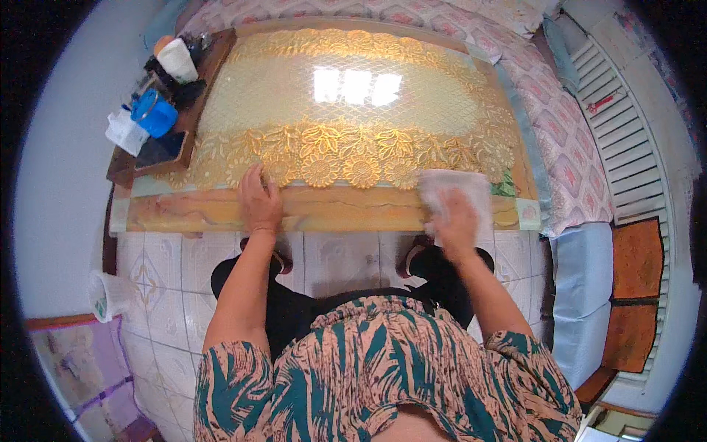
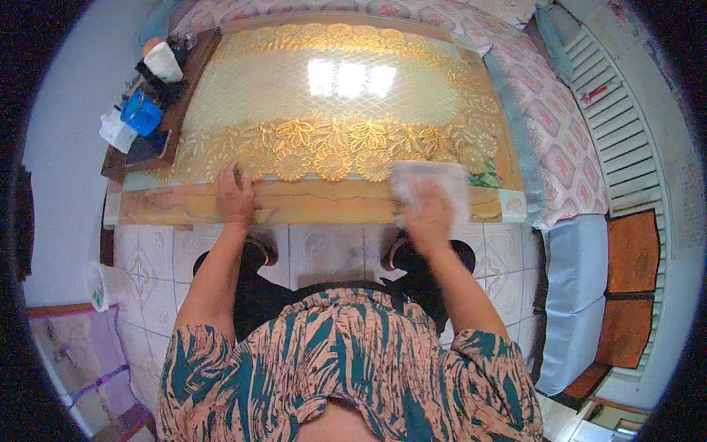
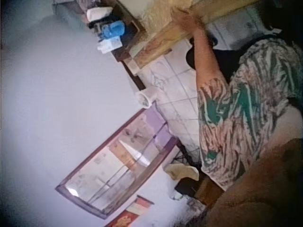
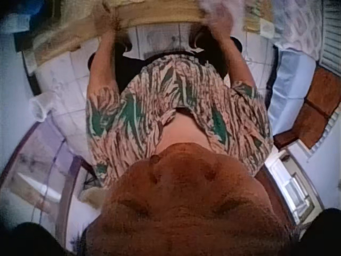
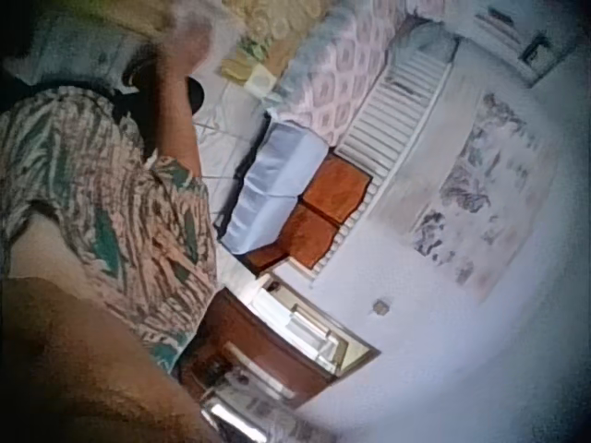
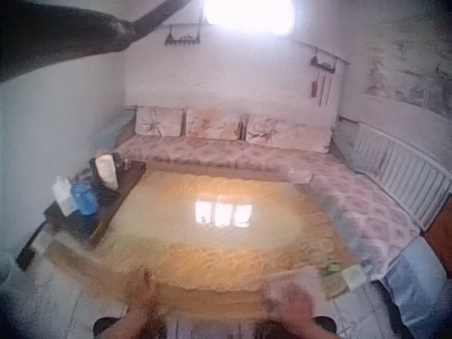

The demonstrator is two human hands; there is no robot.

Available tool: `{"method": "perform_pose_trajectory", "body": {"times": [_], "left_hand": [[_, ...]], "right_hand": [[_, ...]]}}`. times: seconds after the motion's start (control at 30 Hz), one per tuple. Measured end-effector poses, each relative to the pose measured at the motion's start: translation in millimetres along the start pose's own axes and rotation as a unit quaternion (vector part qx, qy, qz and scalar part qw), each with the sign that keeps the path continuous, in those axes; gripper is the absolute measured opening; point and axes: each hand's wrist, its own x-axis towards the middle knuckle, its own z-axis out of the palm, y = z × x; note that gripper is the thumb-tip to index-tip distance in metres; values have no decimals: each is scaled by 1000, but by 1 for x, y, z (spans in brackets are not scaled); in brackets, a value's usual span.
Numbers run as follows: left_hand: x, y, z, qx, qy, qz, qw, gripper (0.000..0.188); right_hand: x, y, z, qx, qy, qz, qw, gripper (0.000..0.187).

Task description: The person wipes a glass-topped table using a cloth, moving around a cup and a tissue box on the surface.

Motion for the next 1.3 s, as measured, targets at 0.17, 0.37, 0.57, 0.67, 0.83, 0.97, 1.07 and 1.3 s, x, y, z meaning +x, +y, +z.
{"method": "perform_pose_trajectory", "body": {"times": [0.17, 0.37, 0.57, 0.67, 0.83, 0.97, 1.07, 1.3], "left_hand": [[0, 5, 7, -34, 19, 4, 999, 37], [4, 3, 18, -103, 19, -32, 994, 34], [6, -16, 6, -127, -44, -32, 990, 35], [-17, 6, 14, -64, -53, -31, 996, 39], [-48, 46, -1, -22, -54, -22, 998, 45], [-43, 76, -5, -6, -100, -73, 992, 53], [-37, 87, -2, 8, -130, -69, 989, 55], [-41, 114, -2, -105, -198, -66, 972, 55]], "right_hand": [[-7, 69, 5, -100, 112, 217, 965, 61], [8, -48, 47, -86, 57, 88, 991, 65], [24, -180, 59, 49, -23, -102, 993, 64], [29, -190, 58, 82, -41, -125, 988, 63], [39, -180, 29, 201, -127, -125, 963, 65], [37, -124, 40, 297, 55, -70, 951, 59], [27, -90, 36, 250, 80, -9, 965, 55], [-1, -56, 34, 274, 69, 7, 959, 46]]}}
